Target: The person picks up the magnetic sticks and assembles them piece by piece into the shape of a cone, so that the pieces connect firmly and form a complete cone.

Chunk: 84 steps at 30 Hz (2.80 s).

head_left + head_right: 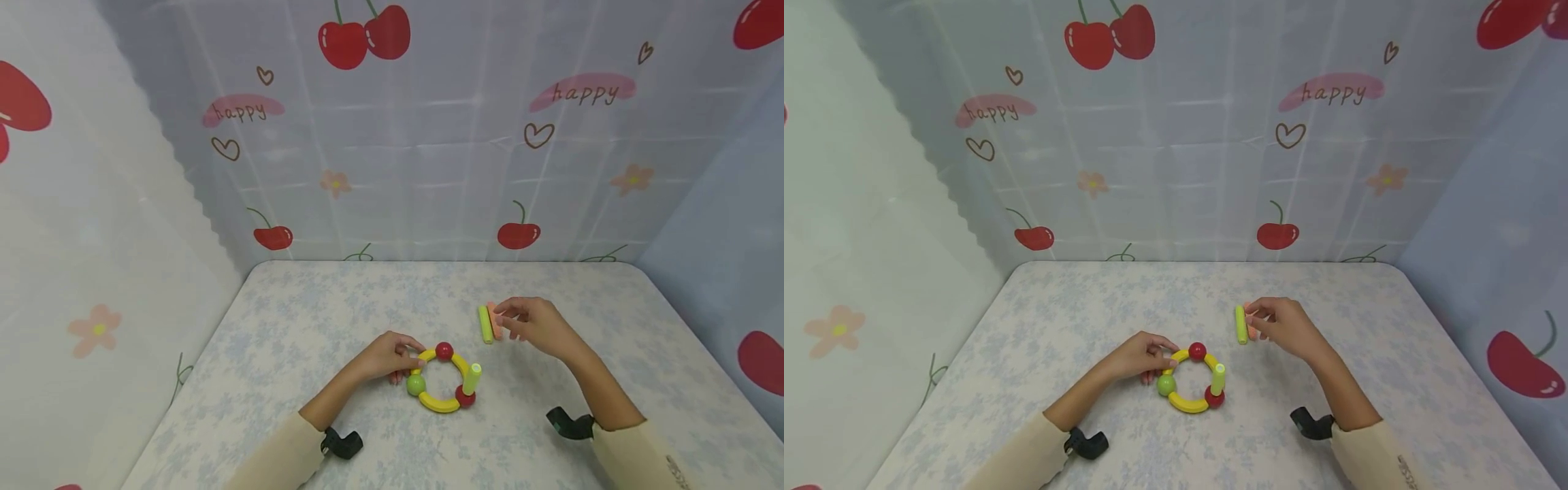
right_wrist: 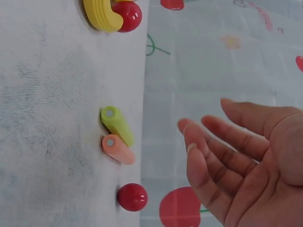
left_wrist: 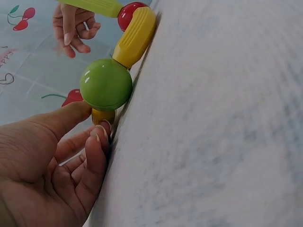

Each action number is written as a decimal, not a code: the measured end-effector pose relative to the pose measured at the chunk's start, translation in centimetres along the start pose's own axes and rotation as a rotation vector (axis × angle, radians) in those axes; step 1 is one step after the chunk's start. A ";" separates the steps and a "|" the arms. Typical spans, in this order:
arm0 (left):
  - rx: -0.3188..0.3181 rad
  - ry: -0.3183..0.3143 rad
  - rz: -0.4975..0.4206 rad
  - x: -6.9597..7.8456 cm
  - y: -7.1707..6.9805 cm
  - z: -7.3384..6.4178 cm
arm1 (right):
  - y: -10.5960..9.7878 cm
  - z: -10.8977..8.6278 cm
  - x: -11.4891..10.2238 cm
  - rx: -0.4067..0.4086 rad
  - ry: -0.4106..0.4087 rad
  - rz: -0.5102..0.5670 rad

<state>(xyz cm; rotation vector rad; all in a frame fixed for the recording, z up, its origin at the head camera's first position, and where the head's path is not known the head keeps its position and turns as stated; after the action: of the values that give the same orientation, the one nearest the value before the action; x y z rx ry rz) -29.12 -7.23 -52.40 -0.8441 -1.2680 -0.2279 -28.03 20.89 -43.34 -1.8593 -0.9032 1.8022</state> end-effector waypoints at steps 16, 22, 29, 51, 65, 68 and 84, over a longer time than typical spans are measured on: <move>0.028 -0.015 -0.002 -0.1 0.2 -0.2 | 1.0 3.7 3.6 0.145 0.181 -0.045; 0.043 -0.016 -0.002 -0.3 0.2 -0.2 | 1.3 3.9 4.1 0.147 0.221 -0.111; 0.044 -0.018 -0.004 -0.3 0.3 -0.3 | 1.7 4.1 4.6 0.160 0.201 -0.177; 0.055 -0.008 -0.015 -0.6 0.3 -0.2 | 2.3 4.2 5.1 0.052 0.330 -0.140; 0.050 -0.012 -0.022 -0.6 0.3 -0.2 | 1.8 3.0 5.0 -0.078 0.405 -0.219; 0.048 -0.013 -0.032 -0.6 0.3 -0.2 | 2.0 3.0 5.1 -0.064 0.416 -0.217; 0.060 -0.023 -0.025 -0.5 0.3 -0.2 | 1.8 2.3 5.3 -0.176 0.400 -0.235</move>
<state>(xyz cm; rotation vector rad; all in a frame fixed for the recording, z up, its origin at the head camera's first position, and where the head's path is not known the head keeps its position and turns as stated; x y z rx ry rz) -28.93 -7.32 -52.94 -0.7813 -1.3010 -0.1998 -30.16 22.87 -48.67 -2.0216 -1.0955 1.1881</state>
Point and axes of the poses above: each hand's wrist, its own z-axis towards the middle knuckle, its own y-axis out of the palm, x = y × z, the point moved 6 cm from there along z, towards the middle knuckle, and after that the axes turned 12 degrees about y, right-handed, at the moved point
